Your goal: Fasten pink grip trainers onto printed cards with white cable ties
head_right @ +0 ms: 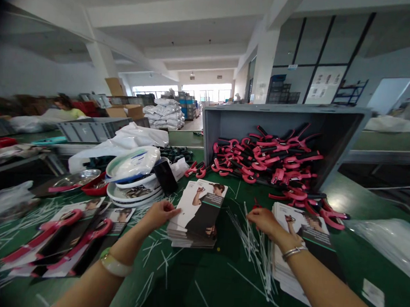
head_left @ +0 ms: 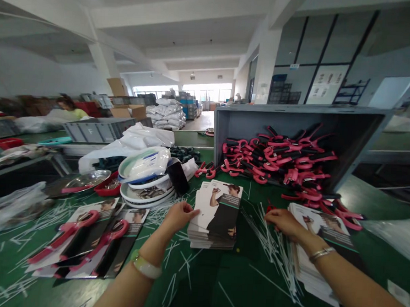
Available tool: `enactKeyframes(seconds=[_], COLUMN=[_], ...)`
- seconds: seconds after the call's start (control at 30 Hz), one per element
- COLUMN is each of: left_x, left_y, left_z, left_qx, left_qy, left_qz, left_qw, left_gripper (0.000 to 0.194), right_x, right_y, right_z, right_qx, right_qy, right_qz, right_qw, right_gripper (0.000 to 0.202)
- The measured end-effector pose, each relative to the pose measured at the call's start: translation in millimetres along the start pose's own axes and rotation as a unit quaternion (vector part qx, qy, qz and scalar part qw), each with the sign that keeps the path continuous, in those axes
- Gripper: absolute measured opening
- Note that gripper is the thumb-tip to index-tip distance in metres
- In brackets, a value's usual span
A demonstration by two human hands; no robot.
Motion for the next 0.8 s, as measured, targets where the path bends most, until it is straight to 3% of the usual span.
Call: enactKeyframes(seconds=[0.33,0.6,0.67,0.8], left_x=[1.7,0.4,0.3,-1.4], left_y=[4.3,11.5,14.6,20.4], left_z=[-43.5,-41.3,-39.4,-37.4], left_qx=[0.065,0.043,0.039,0.073], left_qy=[-0.060,-0.062,-0.094,-0.225], left_qz=[-0.122,-0.098,-0.090,-0.155], left_qw=[0.989,0.992,0.991,0.959], left_gripper=[0.051,0.048,0.046,0.045], right_x=[7.3,9.5,12.3,23.2], right_y=[6.5,2.1,0.0,-3.7], right_z=[-6.7,-7.8,-7.8,-11.4], right_qx=[0.025,0.021,0.019,0.007], right_qy=[0.014,0.033,0.051,0.108], right_qz=[0.095,0.103,0.099,0.102], right_qw=[0.995,0.994,0.994,0.989], right_gripper=[0.017,0.016,0.015,0.012])
Point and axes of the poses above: each hand's wrist, its own z-axis towards the middle knuckle, its own x-axis out of the back of the hand, y = z × x, the point moved 2 cm from there along z, towards the middle knuckle, and after that the axes turned 15 degrees about x, right-handed, at the moved point
